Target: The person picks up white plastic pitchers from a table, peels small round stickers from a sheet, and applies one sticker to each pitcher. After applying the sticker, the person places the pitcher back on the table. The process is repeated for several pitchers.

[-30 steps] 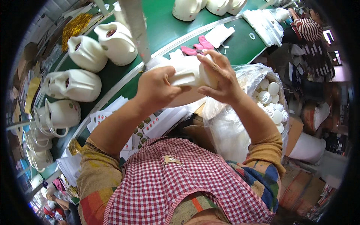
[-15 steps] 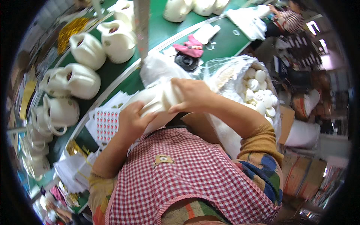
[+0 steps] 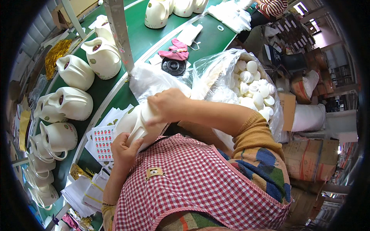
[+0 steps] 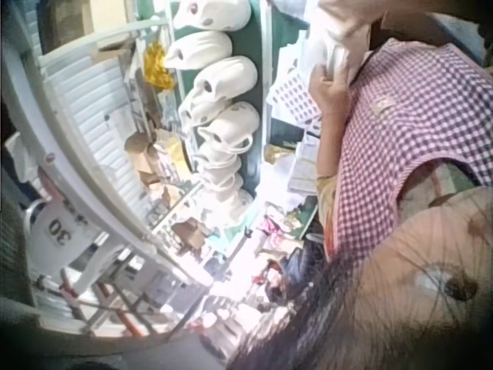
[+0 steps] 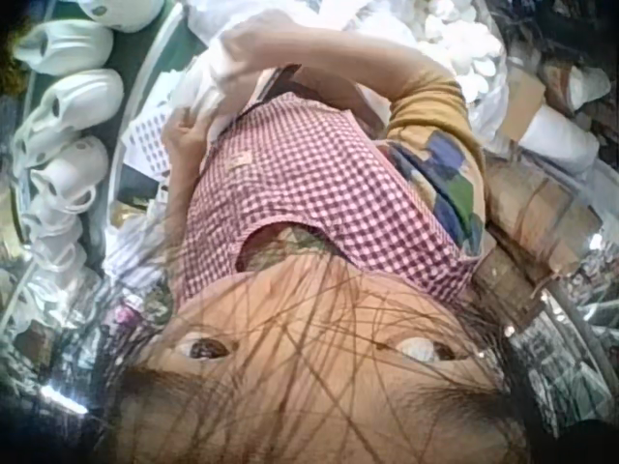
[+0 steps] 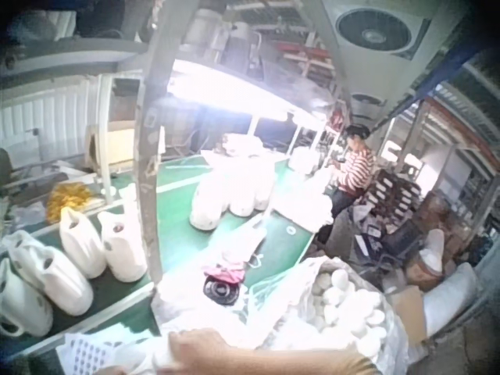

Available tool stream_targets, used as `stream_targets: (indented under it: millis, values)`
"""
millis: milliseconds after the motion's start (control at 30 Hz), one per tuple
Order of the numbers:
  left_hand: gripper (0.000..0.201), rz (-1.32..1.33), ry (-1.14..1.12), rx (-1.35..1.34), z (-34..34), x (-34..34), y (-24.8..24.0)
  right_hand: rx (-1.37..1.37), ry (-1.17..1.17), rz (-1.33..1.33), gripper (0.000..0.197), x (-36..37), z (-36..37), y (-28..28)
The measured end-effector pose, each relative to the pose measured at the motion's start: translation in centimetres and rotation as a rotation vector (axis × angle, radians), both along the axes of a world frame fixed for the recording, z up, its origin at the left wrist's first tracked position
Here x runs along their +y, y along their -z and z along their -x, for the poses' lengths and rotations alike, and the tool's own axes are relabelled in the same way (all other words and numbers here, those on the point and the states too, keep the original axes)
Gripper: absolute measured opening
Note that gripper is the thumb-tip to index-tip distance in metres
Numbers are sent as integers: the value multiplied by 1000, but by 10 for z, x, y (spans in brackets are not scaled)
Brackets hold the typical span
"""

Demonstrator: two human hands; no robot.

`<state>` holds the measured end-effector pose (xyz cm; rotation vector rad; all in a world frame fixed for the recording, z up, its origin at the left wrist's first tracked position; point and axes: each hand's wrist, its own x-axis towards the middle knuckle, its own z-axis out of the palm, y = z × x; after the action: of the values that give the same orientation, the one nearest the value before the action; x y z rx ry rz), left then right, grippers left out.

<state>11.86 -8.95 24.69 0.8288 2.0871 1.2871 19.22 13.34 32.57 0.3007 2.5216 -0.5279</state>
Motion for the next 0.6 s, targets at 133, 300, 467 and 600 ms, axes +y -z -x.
stream_targets:
  millis: [133, 300, 467, 600]
  values:
    - [18, -62, -77, -65, 4, -4, 10, 675, -302, -4, 72, 18, -8, 41]
    - [17, -25, -51, -69, 4, -3, 3, 644, -291, -78, 79, 19, -10, 49]
    - [18, 40, -63, -36, 3, -8, 1, 424, -204, 155, 88, 9, -4, 39]
    - [18, 36, -38, 33, 2, -4, -2, 717, -221, -24, 86, 15, -11, 62]
